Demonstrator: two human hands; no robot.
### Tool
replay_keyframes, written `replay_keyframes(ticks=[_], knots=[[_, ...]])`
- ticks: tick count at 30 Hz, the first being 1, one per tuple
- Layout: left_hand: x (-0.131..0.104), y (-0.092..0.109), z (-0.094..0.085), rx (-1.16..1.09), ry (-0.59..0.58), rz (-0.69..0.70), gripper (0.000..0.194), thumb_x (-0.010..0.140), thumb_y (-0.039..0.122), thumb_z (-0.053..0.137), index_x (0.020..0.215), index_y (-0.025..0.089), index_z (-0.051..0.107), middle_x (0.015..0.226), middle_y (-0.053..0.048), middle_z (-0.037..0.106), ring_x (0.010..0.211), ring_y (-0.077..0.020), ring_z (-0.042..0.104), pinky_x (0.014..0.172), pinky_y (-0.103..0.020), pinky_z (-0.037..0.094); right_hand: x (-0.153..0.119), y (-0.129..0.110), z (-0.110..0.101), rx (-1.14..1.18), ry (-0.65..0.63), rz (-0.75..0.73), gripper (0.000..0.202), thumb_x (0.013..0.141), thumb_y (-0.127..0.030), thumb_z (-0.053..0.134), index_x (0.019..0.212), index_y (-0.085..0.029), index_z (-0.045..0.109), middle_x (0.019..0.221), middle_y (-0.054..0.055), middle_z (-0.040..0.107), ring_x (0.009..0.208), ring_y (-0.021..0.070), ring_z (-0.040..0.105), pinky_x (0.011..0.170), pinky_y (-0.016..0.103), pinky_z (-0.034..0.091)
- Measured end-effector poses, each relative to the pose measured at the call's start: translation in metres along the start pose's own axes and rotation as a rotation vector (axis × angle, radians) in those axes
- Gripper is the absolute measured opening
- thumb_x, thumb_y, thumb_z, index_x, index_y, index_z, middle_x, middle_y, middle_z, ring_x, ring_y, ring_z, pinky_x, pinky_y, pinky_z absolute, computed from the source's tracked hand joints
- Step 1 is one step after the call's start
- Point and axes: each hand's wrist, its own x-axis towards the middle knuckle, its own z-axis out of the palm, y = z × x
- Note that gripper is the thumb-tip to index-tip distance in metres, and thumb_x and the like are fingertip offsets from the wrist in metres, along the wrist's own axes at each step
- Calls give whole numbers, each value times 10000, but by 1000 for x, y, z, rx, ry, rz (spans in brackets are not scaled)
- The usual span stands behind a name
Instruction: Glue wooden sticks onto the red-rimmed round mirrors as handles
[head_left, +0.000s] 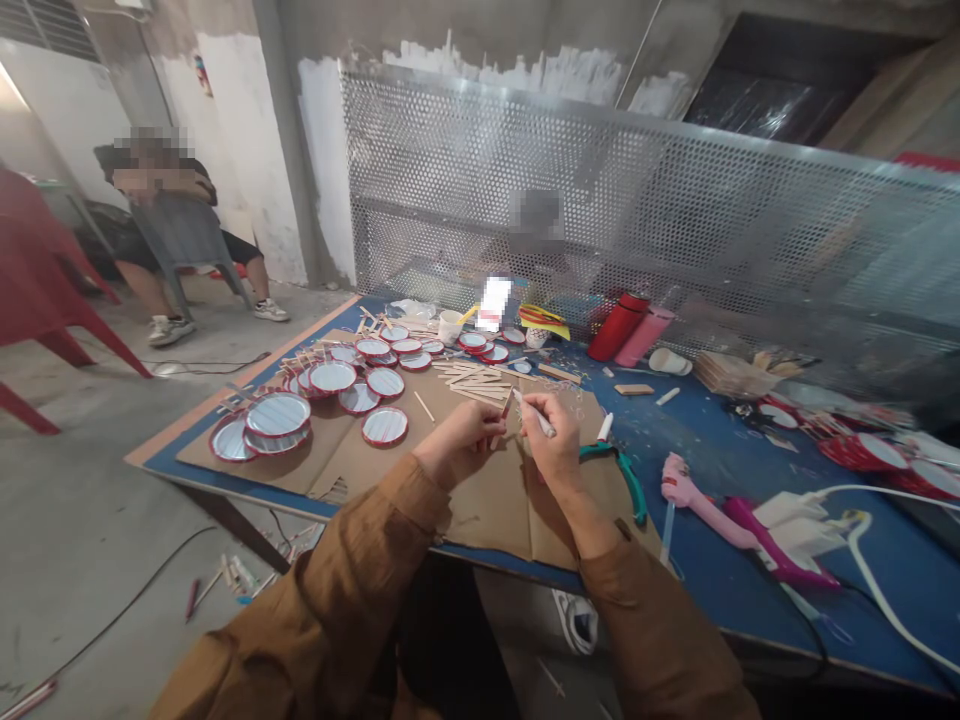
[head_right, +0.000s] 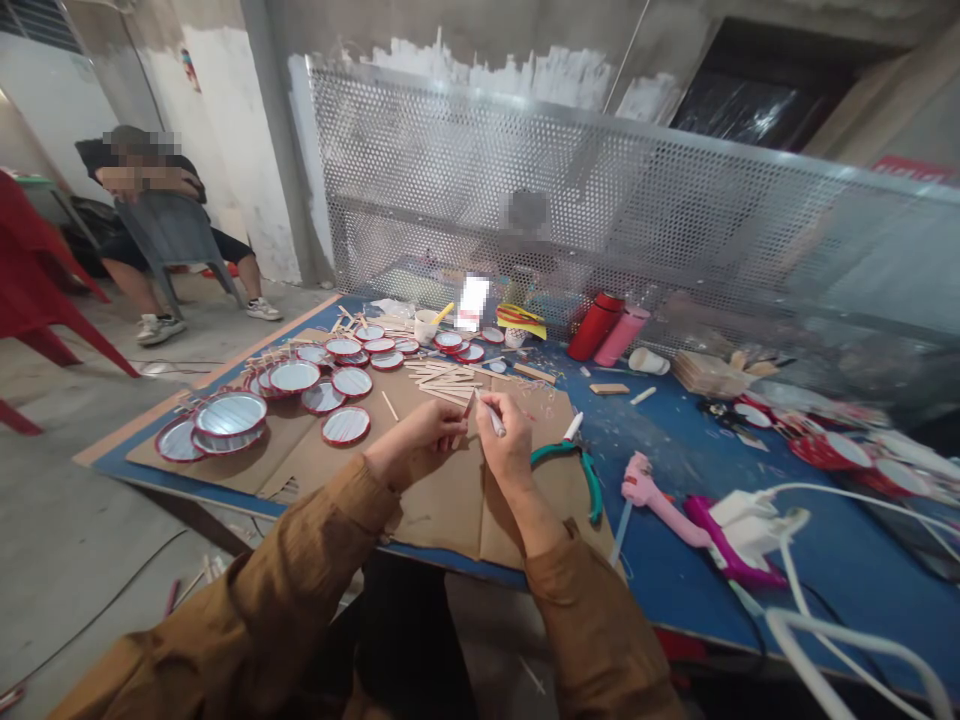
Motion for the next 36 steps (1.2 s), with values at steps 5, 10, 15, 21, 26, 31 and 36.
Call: replay_keyframes(ticks=[5,10,15,21,26,31,36], knots=[[2,-3,0,-24,-9,5,175,779,126,499,608,158,482,457,35,488,376,-66,436,431,-188,336,0,2,0,3,26,0,207,871,-384,530,875,-202,628,685,17,643,637,166,608,595,266,473],[4,-6,1,-20,16,23,166,781,139,496,617,158,489,461,34,488,375,-60,434,419,-179,319,1,2,0,12,14,4,200,857,-383,534,847,-208,630,668,15,636,641,171,602,592,267,467],[5,-10,2,-28,19,46,165,789,157,492,624,166,478,463,36,477,370,-63,431,402,-180,311,0,0,0,15,27,7,197,862,-377,522,846,-208,622,658,11,628,637,168,597,583,261,459],[8,-14,1,-45,2,70,178,790,210,533,624,163,488,474,31,487,389,-57,431,409,-173,314,1,-4,-2,-6,37,22,195,860,-373,530,815,-203,614,666,16,636,629,165,603,578,257,458],[11,-16,1,-12,0,40,191,795,221,524,617,167,480,453,39,462,381,-58,425,413,-175,309,3,-4,-4,16,89,35,211,851,-400,539,802,-212,623,653,16,641,646,177,617,587,267,473],[4,-10,0,-25,-13,51,191,802,234,522,627,168,482,476,30,467,400,-61,426,424,-183,313,2,-5,-3,23,75,29,227,866,-417,522,800,-218,611,627,14,621,661,182,620,590,272,479],[-1,-5,0,-21,4,42,171,793,212,519,631,161,494,490,24,476,414,-62,427,436,-188,315,2,-8,-3,22,44,25,219,872,-407,525,798,-213,592,627,6,612,654,171,613,586,260,469]])
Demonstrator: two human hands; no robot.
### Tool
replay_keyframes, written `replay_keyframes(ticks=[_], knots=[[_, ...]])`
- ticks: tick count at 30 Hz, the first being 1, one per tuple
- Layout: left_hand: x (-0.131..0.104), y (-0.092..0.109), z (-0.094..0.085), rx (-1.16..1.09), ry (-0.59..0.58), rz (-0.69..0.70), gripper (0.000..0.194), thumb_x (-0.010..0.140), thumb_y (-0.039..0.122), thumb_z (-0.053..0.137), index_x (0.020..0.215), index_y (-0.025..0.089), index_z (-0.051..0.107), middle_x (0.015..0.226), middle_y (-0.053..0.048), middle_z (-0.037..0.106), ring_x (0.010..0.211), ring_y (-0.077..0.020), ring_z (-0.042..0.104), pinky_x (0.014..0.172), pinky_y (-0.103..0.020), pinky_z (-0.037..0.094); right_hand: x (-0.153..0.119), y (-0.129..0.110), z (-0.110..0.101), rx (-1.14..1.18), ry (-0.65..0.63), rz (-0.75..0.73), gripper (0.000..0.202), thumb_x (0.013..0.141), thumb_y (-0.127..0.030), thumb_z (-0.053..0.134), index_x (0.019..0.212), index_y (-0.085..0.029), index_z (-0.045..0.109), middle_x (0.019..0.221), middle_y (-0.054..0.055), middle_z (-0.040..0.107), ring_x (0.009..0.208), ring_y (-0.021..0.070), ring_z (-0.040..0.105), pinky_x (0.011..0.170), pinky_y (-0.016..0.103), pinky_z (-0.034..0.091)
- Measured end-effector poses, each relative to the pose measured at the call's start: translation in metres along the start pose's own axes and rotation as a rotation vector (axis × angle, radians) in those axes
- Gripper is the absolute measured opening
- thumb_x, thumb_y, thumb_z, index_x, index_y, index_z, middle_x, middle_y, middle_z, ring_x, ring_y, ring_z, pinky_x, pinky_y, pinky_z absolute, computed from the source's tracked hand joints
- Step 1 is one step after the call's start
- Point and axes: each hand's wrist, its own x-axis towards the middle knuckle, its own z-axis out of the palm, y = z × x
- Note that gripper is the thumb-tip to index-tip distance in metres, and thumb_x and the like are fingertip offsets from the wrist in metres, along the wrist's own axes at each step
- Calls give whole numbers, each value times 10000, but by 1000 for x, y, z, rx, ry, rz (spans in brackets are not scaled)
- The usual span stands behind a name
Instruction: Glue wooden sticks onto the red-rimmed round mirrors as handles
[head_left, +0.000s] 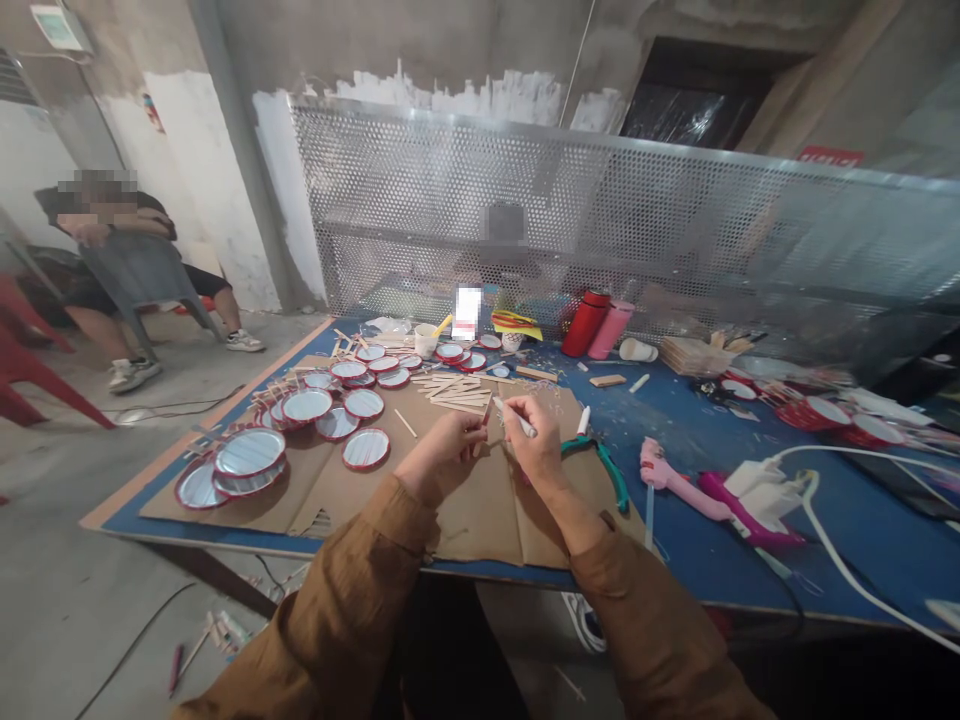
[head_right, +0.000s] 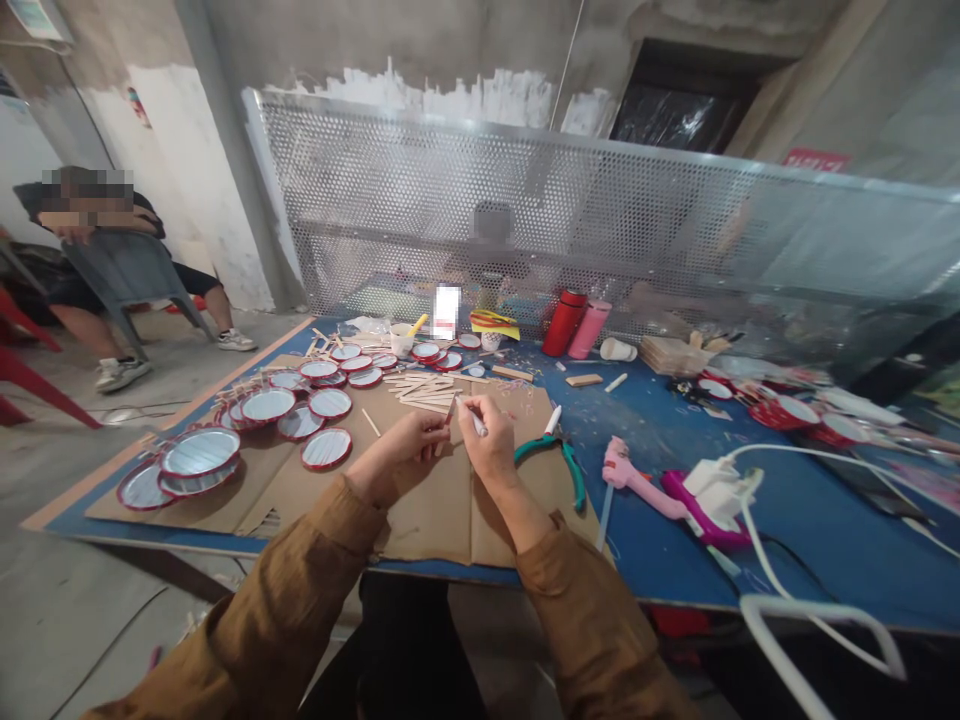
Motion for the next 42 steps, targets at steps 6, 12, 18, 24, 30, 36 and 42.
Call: replay_keyframes(ticks=[6,12,18,24,30,36,42], knots=[[4,-1,0,3,-7,-19,181,785,203,518,613,162,477,487,26,475,407,-61,415,434,-194,302,0,0,-1,10,27,8,196,873,-382,530,810,-206,588,666,14,625,646,165,608,582,257,462],[5,-2,0,4,-9,-22,171,791,201,509,627,165,474,483,38,462,395,-58,410,431,-191,304,-1,-1,0,-27,4,1,197,867,-382,537,792,-210,596,656,8,626,634,161,601,579,252,456],[8,-6,0,14,-11,-19,171,782,197,508,616,166,479,463,36,461,391,-60,408,418,-189,287,-1,-1,0,-45,-3,-23,194,867,-381,536,801,-211,601,687,12,638,640,160,603,581,254,455],[8,-6,1,3,-1,-39,172,776,209,521,615,171,475,455,38,466,378,-59,398,410,-188,273,-1,-2,-1,-51,11,-21,180,862,-367,530,807,-212,604,673,11,637,638,161,602,578,255,456],[7,-6,0,34,6,-11,182,775,202,516,603,171,469,457,34,463,386,-63,414,413,-191,288,0,0,-1,-49,40,11,181,859,-369,536,798,-212,603,699,15,645,640,161,599,584,260,464],[6,-5,0,5,-7,-28,165,775,219,531,626,171,479,461,41,460,383,-59,416,409,-180,293,1,1,-1,-37,25,-11,179,855,-370,542,813,-209,607,699,15,648,646,161,600,596,262,468],[8,-9,1,-14,-15,-17,168,782,229,531,633,169,480,468,37,469,396,-60,430,414,-171,301,1,4,-1,-28,56,-4,184,867,-374,529,829,-211,604,741,19,650,665,158,598,594,257,477]])
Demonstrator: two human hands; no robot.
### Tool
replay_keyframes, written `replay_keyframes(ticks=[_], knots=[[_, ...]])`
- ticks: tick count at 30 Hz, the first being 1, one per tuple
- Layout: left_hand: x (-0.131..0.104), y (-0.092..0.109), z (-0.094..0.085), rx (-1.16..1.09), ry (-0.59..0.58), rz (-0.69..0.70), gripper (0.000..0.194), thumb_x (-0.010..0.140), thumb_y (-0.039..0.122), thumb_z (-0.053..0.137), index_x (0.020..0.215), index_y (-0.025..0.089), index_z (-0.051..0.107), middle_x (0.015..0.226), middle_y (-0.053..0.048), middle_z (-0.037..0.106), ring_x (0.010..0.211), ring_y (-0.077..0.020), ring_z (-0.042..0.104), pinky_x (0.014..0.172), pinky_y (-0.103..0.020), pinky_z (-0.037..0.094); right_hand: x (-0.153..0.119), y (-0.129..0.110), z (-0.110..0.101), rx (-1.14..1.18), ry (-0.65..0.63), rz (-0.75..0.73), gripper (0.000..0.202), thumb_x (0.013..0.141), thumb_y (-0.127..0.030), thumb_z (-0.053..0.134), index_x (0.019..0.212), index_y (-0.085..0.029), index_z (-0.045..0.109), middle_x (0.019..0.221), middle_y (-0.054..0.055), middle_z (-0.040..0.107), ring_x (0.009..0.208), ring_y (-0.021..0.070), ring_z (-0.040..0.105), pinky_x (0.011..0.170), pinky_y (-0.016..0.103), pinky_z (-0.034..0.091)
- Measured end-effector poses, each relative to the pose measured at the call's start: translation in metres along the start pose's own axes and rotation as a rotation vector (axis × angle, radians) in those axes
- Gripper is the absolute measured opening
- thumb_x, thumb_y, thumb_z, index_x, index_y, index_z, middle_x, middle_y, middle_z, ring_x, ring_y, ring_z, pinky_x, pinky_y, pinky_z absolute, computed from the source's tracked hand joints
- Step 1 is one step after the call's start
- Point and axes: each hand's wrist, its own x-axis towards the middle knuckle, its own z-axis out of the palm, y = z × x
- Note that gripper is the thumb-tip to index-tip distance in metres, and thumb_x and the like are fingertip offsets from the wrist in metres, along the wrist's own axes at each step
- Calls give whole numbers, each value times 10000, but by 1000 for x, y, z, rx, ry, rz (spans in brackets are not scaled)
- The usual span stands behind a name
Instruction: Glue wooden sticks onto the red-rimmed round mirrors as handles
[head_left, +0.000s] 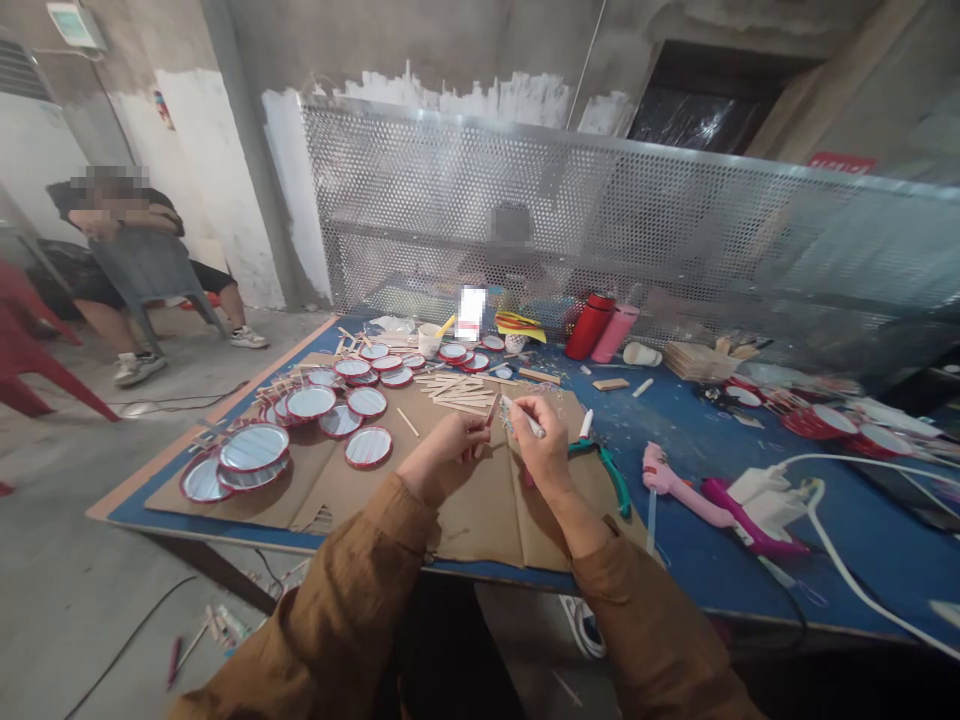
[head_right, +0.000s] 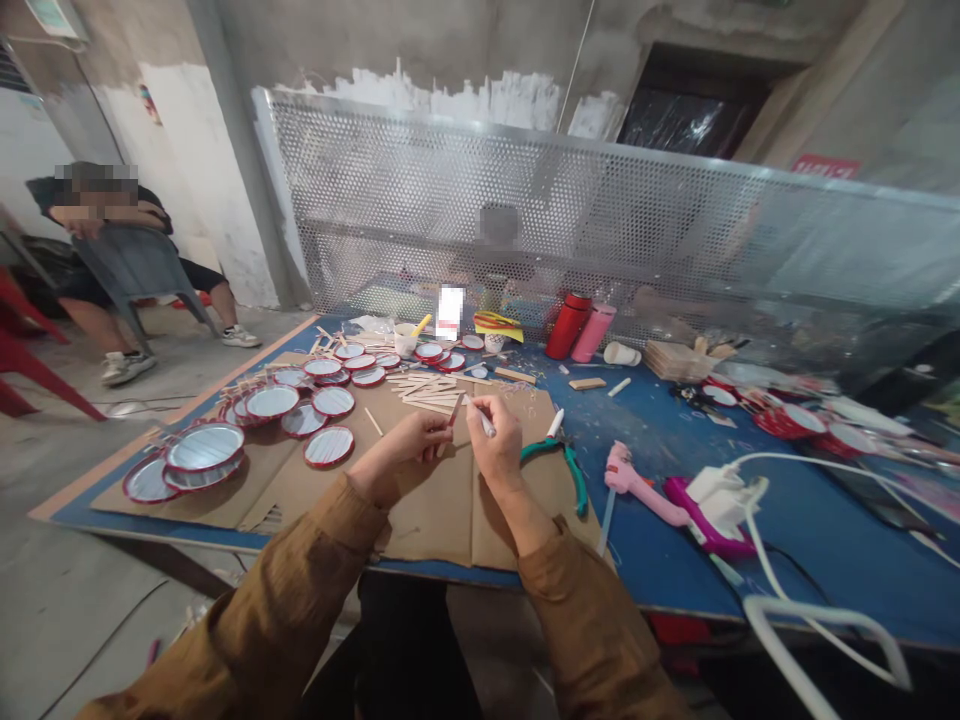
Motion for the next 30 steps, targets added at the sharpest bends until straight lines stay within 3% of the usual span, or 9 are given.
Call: replay_keyframes(ticks=[30], knots=[[0,0,0,-22,9,17,166,788,218,523,636,172,477,470,37,469,373,-68,426,404,-192,307,0,3,0,39,-18,-2,179,869,-368,544,841,-203,607,741,19,645,648,149,594,583,252,473]])
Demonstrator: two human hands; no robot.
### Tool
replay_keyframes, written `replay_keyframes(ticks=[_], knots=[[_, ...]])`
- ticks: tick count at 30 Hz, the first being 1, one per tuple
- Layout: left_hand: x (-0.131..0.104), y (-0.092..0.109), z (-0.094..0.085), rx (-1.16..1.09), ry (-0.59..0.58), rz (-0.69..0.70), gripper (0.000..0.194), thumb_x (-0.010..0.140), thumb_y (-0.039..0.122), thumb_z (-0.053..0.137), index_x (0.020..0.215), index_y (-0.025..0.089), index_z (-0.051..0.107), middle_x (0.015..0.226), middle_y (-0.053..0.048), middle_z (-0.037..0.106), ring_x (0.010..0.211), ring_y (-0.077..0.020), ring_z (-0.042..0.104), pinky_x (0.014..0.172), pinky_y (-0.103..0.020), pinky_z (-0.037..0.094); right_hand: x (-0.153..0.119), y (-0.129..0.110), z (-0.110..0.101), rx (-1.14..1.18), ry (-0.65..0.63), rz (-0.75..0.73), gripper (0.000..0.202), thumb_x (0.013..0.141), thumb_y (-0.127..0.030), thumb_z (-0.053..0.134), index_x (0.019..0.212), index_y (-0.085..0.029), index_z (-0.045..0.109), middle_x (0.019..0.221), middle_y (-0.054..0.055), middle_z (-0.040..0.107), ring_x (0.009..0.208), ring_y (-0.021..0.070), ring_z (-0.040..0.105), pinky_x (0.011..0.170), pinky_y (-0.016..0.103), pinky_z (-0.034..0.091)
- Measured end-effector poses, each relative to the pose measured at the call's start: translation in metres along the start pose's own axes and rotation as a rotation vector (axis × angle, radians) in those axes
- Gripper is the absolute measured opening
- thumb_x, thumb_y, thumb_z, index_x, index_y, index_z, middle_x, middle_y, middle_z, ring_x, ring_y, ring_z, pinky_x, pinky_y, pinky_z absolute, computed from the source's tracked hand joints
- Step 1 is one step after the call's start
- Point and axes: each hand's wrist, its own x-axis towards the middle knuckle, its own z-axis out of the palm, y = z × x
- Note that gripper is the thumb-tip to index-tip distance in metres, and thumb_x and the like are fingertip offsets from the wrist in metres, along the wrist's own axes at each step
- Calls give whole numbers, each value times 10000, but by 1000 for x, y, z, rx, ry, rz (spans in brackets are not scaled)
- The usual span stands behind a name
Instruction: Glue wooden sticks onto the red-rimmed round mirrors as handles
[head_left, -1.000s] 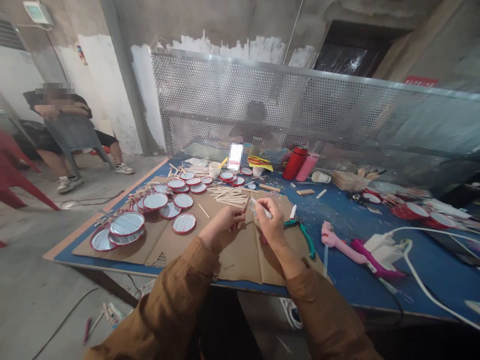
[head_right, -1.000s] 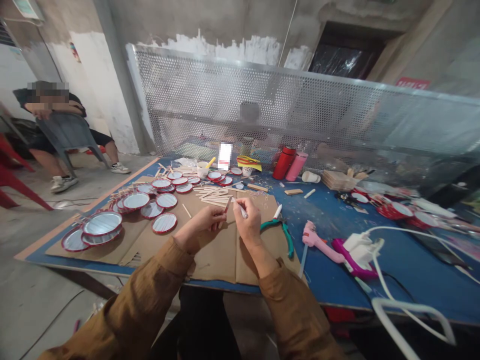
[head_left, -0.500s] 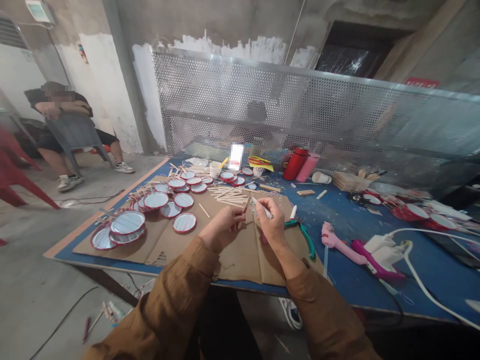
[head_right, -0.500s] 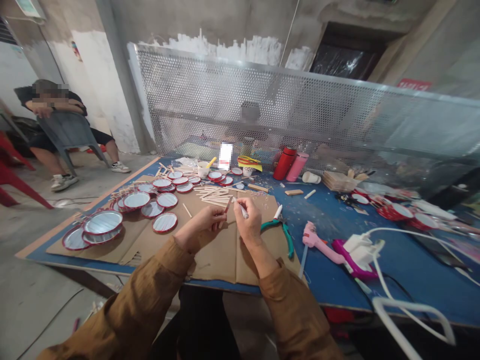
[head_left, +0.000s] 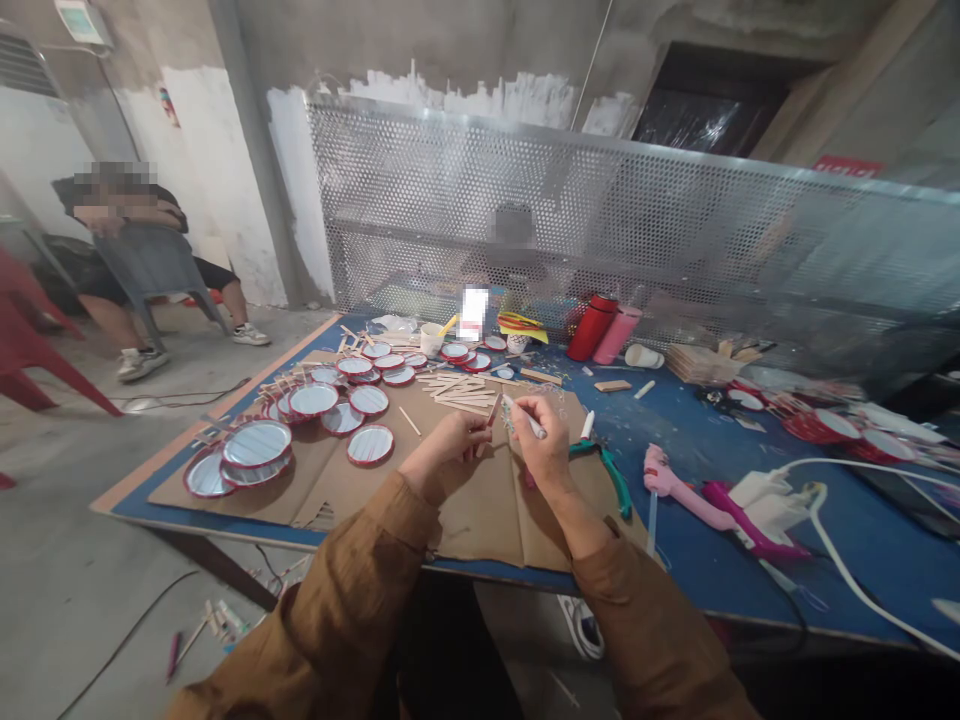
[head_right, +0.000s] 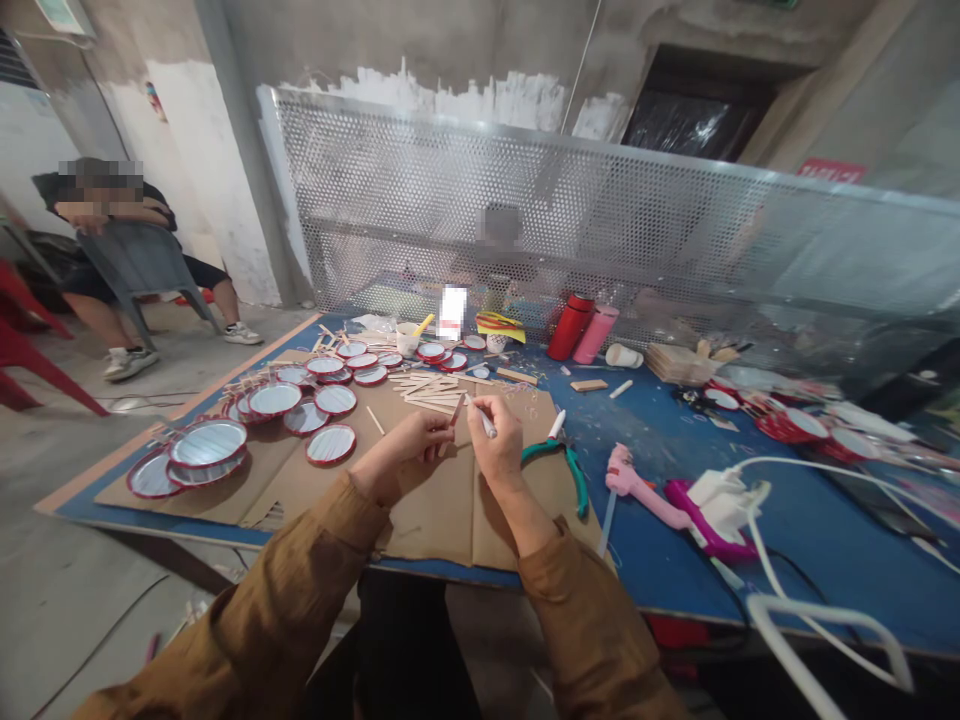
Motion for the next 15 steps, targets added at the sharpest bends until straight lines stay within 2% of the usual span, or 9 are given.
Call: replay_keyframes(ticks=[15], knots=[[1,-1,0,32,-6,-1,166,805,201,505,645,167,480,476,38,476,368,-58,427,395,-182,302,-1,-1,0,-13,-9,2,180,864,-366,558,837,-196,614,751,21,657,648,146,601,589,248,468]])
